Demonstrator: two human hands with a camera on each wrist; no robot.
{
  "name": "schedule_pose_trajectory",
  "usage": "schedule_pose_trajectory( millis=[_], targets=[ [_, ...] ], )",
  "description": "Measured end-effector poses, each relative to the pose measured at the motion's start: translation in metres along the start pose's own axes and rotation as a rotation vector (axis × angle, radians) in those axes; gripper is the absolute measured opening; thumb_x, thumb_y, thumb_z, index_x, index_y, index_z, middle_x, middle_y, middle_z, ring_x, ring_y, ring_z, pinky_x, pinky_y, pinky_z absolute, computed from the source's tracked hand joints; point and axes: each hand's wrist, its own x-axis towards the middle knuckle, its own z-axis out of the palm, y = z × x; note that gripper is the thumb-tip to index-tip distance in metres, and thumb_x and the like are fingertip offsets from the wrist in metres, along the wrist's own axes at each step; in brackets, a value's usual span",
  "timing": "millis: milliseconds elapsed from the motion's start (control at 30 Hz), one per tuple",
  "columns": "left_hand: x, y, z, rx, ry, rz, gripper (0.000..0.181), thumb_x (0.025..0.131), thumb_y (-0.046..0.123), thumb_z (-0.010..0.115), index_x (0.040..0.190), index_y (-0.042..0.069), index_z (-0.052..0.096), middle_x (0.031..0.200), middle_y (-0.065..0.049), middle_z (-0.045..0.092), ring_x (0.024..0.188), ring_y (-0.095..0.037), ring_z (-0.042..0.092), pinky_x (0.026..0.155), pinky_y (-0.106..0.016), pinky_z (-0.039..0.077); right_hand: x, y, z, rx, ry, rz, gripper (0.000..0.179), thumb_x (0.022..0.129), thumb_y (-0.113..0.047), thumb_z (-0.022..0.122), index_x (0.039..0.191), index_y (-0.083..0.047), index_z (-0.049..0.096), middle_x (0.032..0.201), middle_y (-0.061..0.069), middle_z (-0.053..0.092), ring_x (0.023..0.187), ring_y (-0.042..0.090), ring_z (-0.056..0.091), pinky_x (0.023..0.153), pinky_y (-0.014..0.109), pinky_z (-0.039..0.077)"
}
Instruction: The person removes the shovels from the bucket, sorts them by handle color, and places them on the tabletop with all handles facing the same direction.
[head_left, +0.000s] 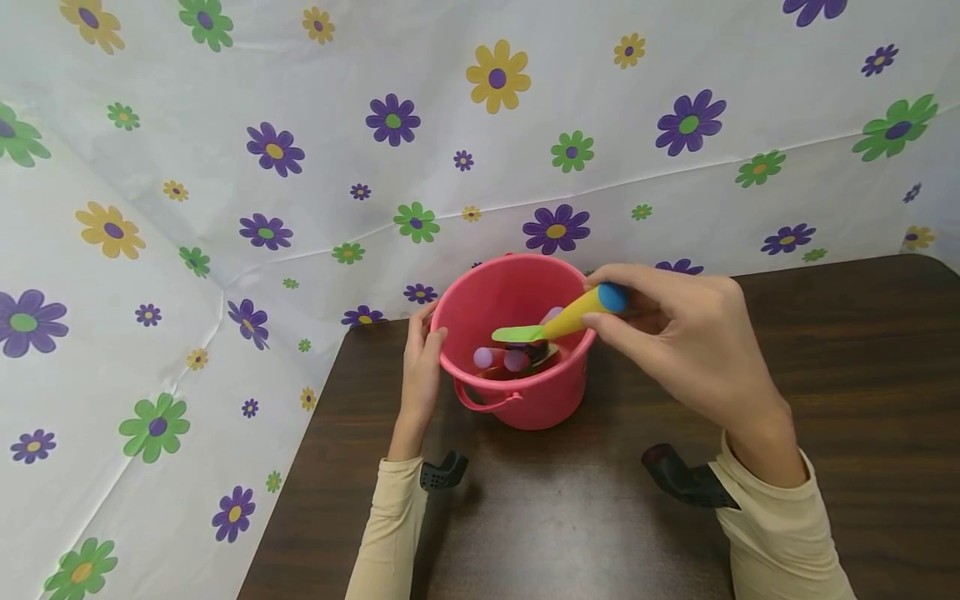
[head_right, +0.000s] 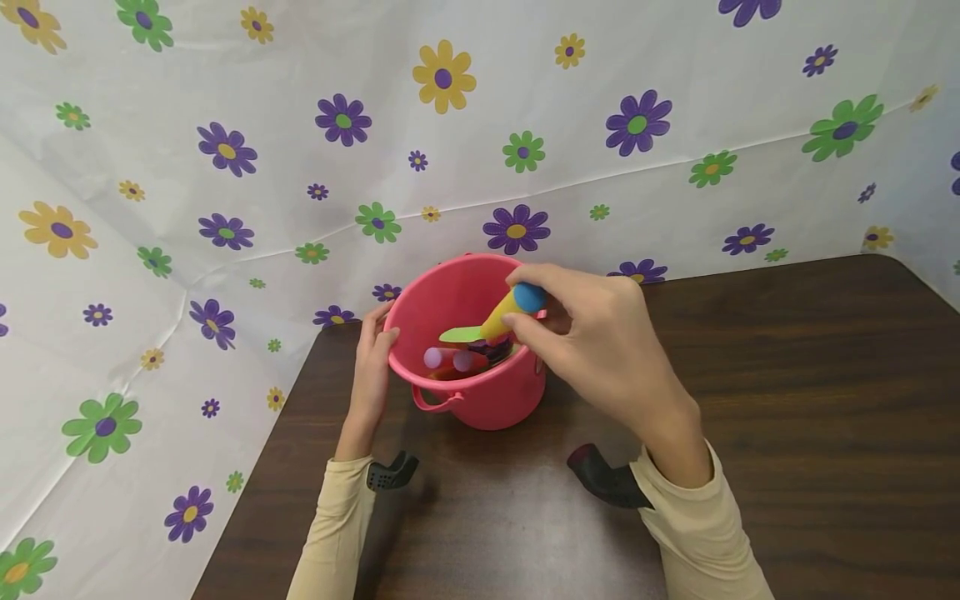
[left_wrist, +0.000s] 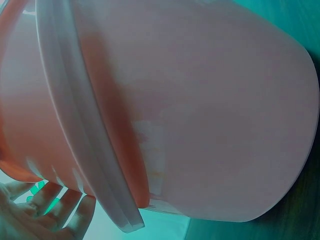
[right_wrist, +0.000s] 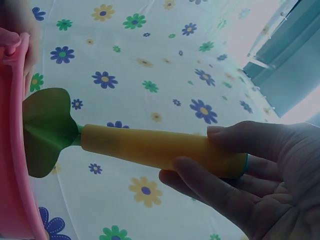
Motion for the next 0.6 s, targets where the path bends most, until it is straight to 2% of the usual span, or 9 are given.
schedule_pose_trajectory(
  millis=[367, 600],
  targets=[
    [-0.001, 0.001, 0.001, 0.003, -0.001, 0.004, 0.053, 0.100, 0.015, 0.051, 0.151, 0.007, 0.042, 0.147, -0.012, 0.052, 0.130, -0.030, 0.055, 0.104, -0.048, 0.052, -0.002, 0.001, -0.005, -0.012, 0.052, -0.031, 0.044, 0.072, 0.005, 0.090, 0.113, 0.003, 0.075, 0.097, 0.008, 0.077, 0.074, 0.015, 0.072, 0.074, 0.009, 0.053],
    [0.000, 0.000, 0.000, -0.010, -0.004, 0.003, 0.053, 0.100, 0.019, 0.050, 0.151, 0.007, 0.043, 0.146, -0.012, 0.052, 0.129, -0.029, 0.056, 0.104, -0.048, 0.052, -0.003, 0.002, -0.011, -0.034, 0.088, -0.027, 0.043, 0.072, 0.006, 0.090, 0.112, 0.002, 0.076, 0.096, 0.008, 0.077, 0.073, 0.002, 0.068, 0.071, 0.009, 0.053]
  ],
)
